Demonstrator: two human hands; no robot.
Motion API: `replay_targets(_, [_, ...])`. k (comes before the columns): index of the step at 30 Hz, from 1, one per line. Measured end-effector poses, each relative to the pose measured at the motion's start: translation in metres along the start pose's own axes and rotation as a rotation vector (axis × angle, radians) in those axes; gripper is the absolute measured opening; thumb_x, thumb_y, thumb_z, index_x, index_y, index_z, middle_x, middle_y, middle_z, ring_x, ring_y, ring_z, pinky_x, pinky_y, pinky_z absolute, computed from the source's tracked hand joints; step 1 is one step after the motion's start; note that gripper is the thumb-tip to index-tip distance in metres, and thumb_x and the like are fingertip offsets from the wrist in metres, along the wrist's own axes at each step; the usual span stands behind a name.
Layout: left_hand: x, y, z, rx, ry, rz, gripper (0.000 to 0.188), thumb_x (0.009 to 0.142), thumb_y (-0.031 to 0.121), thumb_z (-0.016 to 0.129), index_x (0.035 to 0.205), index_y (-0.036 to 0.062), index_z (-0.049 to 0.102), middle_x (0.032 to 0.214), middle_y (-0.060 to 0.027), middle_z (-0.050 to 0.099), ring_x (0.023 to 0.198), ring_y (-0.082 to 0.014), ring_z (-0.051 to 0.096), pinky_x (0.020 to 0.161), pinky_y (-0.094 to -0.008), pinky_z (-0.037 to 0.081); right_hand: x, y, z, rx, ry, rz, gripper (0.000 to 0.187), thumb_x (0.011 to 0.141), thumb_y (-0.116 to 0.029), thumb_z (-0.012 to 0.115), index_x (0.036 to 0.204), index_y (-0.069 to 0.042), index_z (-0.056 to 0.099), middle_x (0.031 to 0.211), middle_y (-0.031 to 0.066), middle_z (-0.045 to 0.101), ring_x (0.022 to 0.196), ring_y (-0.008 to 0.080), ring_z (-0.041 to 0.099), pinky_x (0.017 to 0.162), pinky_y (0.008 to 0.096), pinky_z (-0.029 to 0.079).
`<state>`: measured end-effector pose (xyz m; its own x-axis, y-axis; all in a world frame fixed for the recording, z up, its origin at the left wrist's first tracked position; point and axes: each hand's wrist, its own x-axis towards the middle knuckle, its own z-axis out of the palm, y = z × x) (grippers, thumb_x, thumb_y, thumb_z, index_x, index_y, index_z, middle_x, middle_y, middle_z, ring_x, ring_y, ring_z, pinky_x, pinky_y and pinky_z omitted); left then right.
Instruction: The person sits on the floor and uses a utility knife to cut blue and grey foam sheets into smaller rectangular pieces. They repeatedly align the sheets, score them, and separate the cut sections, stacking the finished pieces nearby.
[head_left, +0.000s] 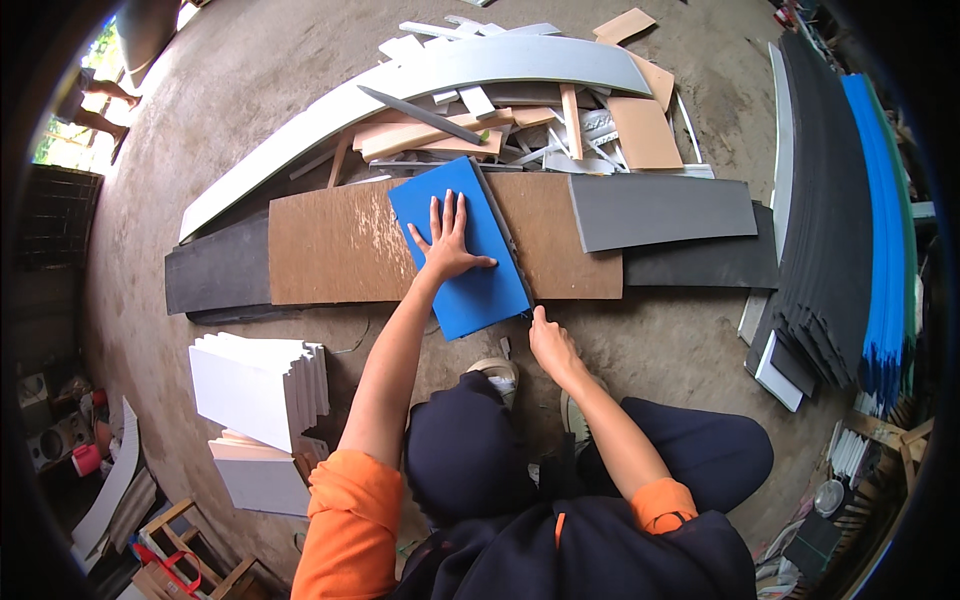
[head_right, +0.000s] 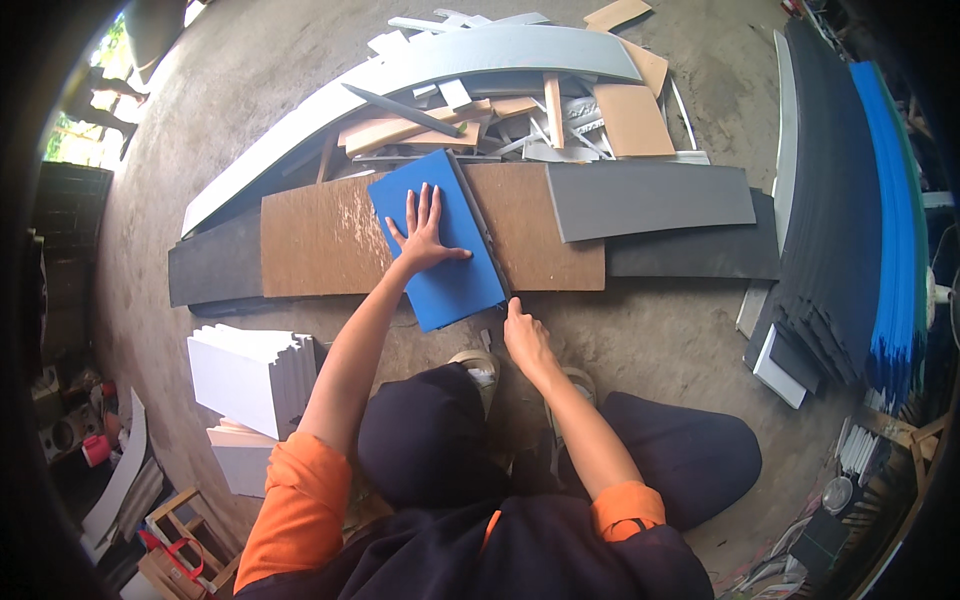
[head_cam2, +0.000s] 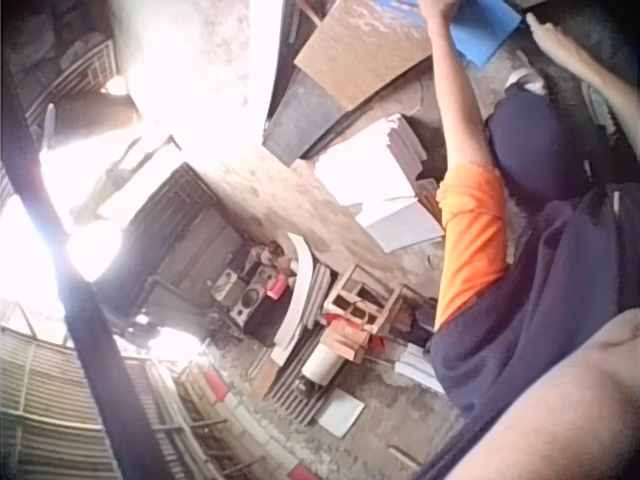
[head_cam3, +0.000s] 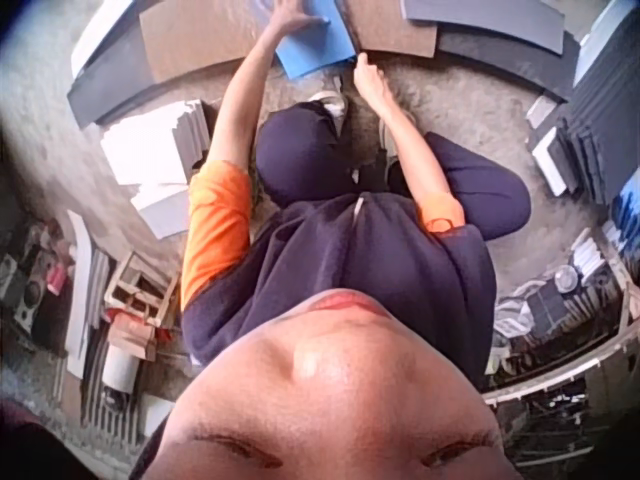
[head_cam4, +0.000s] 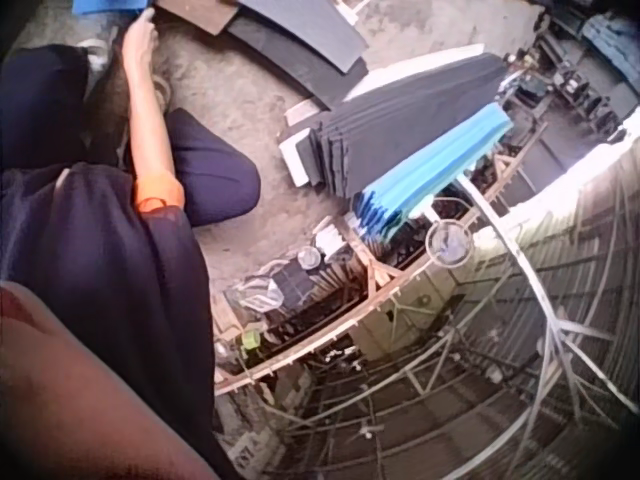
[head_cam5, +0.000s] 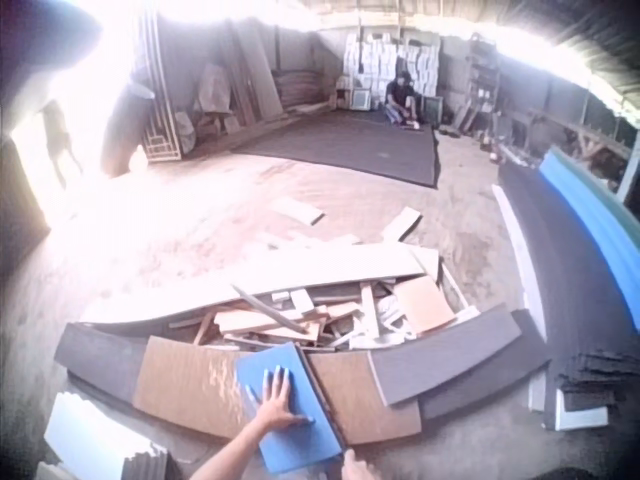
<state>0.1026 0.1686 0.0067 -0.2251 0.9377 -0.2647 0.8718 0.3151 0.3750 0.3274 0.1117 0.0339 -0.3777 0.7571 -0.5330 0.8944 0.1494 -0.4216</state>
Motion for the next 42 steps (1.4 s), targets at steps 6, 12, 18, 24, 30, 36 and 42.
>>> replay_targets(6, [0.005, -0.009, 0.002, -0.054, 0.060, 0.034, 0.130, 0.041, 0.058, 0.075, 0.140, 0.0163, 0.002, 0.147, -0.0032, -0.004, 0.134, -0.0240, -0.013, 0.092, -0.0650, -0.012, 0.002, -0.002, -0.027, -0.098, -0.046, -0.085, 0.024, 0.086, -0.020, 0.042, 0.098, 0.000, 0.042, 0.075, 0.0263, 0.060, 0.076, 0.0425, 0.059, 0.068, 0.0518, 0.046])
replay_targets(12, [0.007, -0.017, 0.003, -0.207, 0.051, 0.058, 0.107, 0.057, 0.036, 0.074, 0.140, 0.0196, 0.009, 0.147, -0.0012, 0.000, 0.134, -0.0229, -0.008, 0.094, -0.0621, -0.013, 0.040, -0.036, -0.083, -0.180, -0.450, 0.144, 0.023, 0.072, -0.008, 0.042, 0.071, 0.003, 0.062, 0.067, 0.0155, 0.062, 0.063, 0.0251, 0.062, 0.064, 0.0381, 0.048])
replay_targets(18, [0.000, -0.012, 0.004, -0.264, 0.104, 0.091, 0.099, 0.061, 0.029, 0.070, 0.140, 0.0168, 0.011, 0.146, -0.0043, 0.003, 0.134, -0.0249, -0.005, 0.093, -0.0616, -0.015, 0.062, -0.047, -0.092, -0.427, -0.622, 0.157, 0.021, 0.072, -0.009, 0.046, 0.073, 0.001, 0.064, 0.083, 0.0176, 0.064, 0.081, 0.0290, 0.062, 0.074, 0.0382, 0.047])
replay_targets(24, [-0.004, -0.016, 0.001, -0.272, 0.125, 0.087, 0.098, 0.061, 0.029, 0.070, 0.139, 0.0162, 0.012, 0.146, -0.0051, 0.003, 0.134, -0.0250, -0.005, 0.094, -0.0616, -0.015, 0.070, -0.046, -0.113, -0.226, -0.113, -0.022, 0.031, 0.086, -0.026, 0.041, 0.095, 0.002, 0.051, 0.089, 0.0263, 0.059, 0.088, 0.0415, 0.055, 0.076, 0.0479, 0.043])
replay_targets(30, [0.001, -0.008, -0.001, -0.273, 0.139, 0.103, 0.095, 0.062, 0.035, 0.068, 0.139, 0.0166, 0.015, 0.146, -0.0049, 0.006, 0.134, -0.0250, -0.003, 0.094, -0.0597, -0.015, 0.154, -0.037, -0.066, 0.279, 0.306, -0.200, 0.026, 0.076, -0.015, 0.062, 0.089, 0.003, 0.047, 0.080, 0.0201, 0.060, 0.080, 0.0356, 0.059, 0.070, 0.0408, 0.046])
replay_targets(36, [-0.001, -0.019, 0.001, -0.326, 0.178, 0.074, 0.089, 0.069, 0.052, 0.059, 0.139, 0.0164, 0.018, 0.146, -0.0033, 0.009, 0.135, -0.0232, 0.000, 0.096, -0.0561, -0.017, 0.169, -0.051, -0.049, 0.469, 0.225, -0.039, 0.031, 0.068, -0.008, 0.067, 0.090, 0.002, 0.048, 0.081, 0.0144, 0.062, 0.079, 0.0269, 0.062, 0.070, 0.0362, 0.048])
replay_targets(42, [-0.007, 0.027, -0.008, -0.118, 0.261, -0.102, 0.117, 0.054, 0.066, 0.064, 0.138, 0.0058, 0.010, 0.145, -0.0090, 0.008, 0.133, -0.0339, -0.004, 0.094, -0.0664, -0.004, 0.185, -0.036, -0.047, 0.722, 0.081, -0.014, 0.040, 0.062, -0.008, 0.072, 0.093, 0.000, 0.047, 0.078, 0.0113, 0.061, 0.074, 0.0211, 0.061, 0.065, 0.0326, 0.048])
